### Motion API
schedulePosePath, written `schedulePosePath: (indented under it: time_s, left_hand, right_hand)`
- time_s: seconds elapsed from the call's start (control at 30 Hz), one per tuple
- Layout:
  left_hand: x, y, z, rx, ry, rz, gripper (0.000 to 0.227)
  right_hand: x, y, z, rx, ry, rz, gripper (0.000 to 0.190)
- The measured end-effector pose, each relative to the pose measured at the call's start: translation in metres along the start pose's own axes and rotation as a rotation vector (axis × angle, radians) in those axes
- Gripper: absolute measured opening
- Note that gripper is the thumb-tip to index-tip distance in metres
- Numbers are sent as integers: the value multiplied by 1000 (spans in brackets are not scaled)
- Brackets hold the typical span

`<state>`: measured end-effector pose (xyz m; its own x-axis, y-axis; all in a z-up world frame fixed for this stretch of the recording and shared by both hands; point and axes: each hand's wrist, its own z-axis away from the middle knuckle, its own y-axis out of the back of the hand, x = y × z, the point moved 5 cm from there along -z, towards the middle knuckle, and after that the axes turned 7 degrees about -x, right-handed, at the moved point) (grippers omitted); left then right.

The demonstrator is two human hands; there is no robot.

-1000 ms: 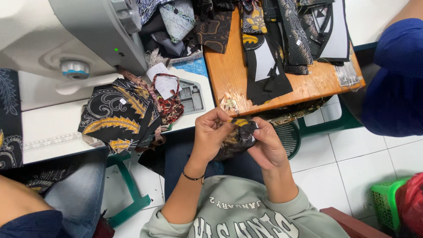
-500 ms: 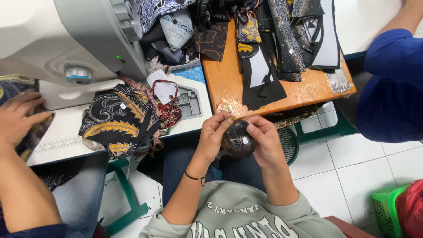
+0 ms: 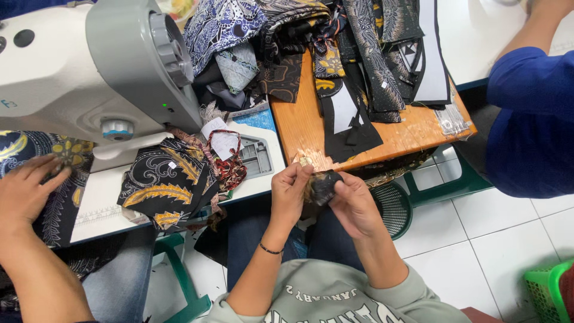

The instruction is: The person aligns and pins patterned fabric pieces with white interfacing strips, then places them under the sewing machine presser foot to stitch. They handle multiple mask-shaped fabric pieces and interfacing, repeatedly pinning and feeding them through the machine.

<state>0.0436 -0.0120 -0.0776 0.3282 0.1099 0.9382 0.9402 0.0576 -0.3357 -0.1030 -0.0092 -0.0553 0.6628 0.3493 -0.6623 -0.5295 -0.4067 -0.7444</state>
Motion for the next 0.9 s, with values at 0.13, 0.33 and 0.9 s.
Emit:
schedulePosePath:
  time_s: [0.13,0.33,0.9]
  left_hand:
    - [-11,-1,1,23,24,53,42]
    - [-1,-12,12,-184,157,436,30]
    - [120,-36,36,124,-640,-761,24]
  right_hand:
    - [2,1,-8,44,-55,-231,35]
    - [-1,12,-24,112,32,-16,22]
    - [-12,-13,-8,124,158,557,30]
